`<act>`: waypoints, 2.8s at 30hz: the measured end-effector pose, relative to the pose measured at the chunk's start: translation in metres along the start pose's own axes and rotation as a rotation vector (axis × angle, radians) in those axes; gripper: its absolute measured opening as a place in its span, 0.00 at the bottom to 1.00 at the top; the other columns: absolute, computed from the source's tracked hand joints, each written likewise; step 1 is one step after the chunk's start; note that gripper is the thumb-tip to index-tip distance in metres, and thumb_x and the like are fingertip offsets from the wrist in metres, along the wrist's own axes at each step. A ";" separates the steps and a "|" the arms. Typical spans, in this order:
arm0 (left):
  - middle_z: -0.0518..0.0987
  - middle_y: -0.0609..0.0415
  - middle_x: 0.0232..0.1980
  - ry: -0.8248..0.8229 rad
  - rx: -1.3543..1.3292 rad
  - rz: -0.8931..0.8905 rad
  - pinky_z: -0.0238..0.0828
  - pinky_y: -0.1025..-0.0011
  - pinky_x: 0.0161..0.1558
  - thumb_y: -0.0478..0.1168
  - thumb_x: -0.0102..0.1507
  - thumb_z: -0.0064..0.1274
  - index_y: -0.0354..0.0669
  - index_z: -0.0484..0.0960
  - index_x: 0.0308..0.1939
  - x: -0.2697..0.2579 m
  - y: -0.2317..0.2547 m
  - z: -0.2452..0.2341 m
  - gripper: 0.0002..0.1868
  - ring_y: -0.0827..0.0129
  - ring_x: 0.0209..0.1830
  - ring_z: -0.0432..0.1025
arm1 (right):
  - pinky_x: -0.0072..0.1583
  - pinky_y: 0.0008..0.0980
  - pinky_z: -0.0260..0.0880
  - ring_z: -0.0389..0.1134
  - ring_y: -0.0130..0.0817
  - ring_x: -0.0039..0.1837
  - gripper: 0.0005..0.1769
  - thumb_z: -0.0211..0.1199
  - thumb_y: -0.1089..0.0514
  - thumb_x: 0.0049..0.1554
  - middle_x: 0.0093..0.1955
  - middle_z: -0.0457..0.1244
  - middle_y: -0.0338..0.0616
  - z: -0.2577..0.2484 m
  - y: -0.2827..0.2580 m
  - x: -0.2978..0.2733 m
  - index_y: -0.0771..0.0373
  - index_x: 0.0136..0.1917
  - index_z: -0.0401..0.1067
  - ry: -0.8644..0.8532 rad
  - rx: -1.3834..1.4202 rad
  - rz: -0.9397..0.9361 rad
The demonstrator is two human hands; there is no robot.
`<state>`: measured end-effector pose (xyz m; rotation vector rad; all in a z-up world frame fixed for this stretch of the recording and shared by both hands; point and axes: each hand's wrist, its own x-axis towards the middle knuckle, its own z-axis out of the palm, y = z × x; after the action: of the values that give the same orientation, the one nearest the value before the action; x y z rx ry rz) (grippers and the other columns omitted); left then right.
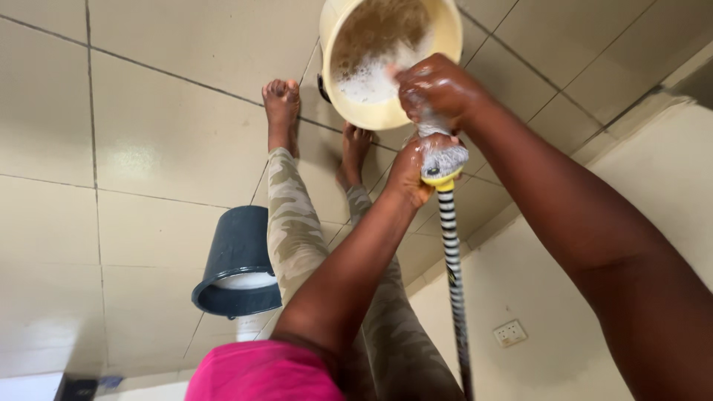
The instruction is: The person mops the tiled floor by moving a wet mop across the surface, then periodically rinses and wrings the mop head in a bucket of soapy water.
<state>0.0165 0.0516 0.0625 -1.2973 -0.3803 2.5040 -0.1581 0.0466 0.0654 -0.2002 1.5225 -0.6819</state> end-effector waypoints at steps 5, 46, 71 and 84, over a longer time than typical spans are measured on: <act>0.80 0.48 0.38 0.173 -0.023 0.241 0.75 0.64 0.36 0.31 0.58 0.52 0.34 0.75 0.51 0.046 -0.014 -0.017 0.17 0.63 0.32 0.76 | 0.45 0.42 0.71 0.67 0.48 0.36 0.35 0.70 0.33 0.59 0.30 0.66 0.58 0.036 -0.016 0.026 0.68 0.33 0.77 0.171 -0.579 0.265; 0.81 0.58 0.41 0.398 0.378 0.564 0.74 0.73 0.42 0.30 0.61 0.48 0.30 0.74 0.55 0.011 -0.007 -0.013 0.17 0.73 0.39 0.76 | 0.63 0.38 0.69 0.69 0.39 0.63 0.35 0.76 0.38 0.49 0.64 0.67 0.51 0.044 -0.019 -0.040 0.60 0.62 0.72 0.488 -0.117 0.002; 0.77 0.50 0.63 -0.019 0.640 0.567 0.72 0.50 0.54 0.62 0.62 0.56 0.51 0.64 0.72 -0.057 0.134 0.258 0.39 0.54 0.63 0.71 | 0.41 0.34 0.66 0.63 0.31 0.39 0.25 0.83 0.55 0.46 0.39 0.65 0.50 0.135 0.088 -0.446 0.70 0.49 0.75 0.866 0.217 0.312; 0.80 0.50 0.44 -0.216 0.730 0.022 0.68 0.50 0.51 0.50 0.70 0.52 0.43 0.75 0.49 -0.108 -0.270 0.164 0.15 0.54 0.50 0.72 | 0.50 0.48 0.70 0.69 0.57 0.57 0.30 0.58 0.72 0.50 0.60 0.66 0.52 0.097 0.030 -0.543 0.56 0.66 0.71 1.029 -0.350 0.077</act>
<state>-0.0224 0.2437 0.3326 -0.7414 0.4746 2.4319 -0.0058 0.3269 0.5167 -0.0398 2.6244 -0.4523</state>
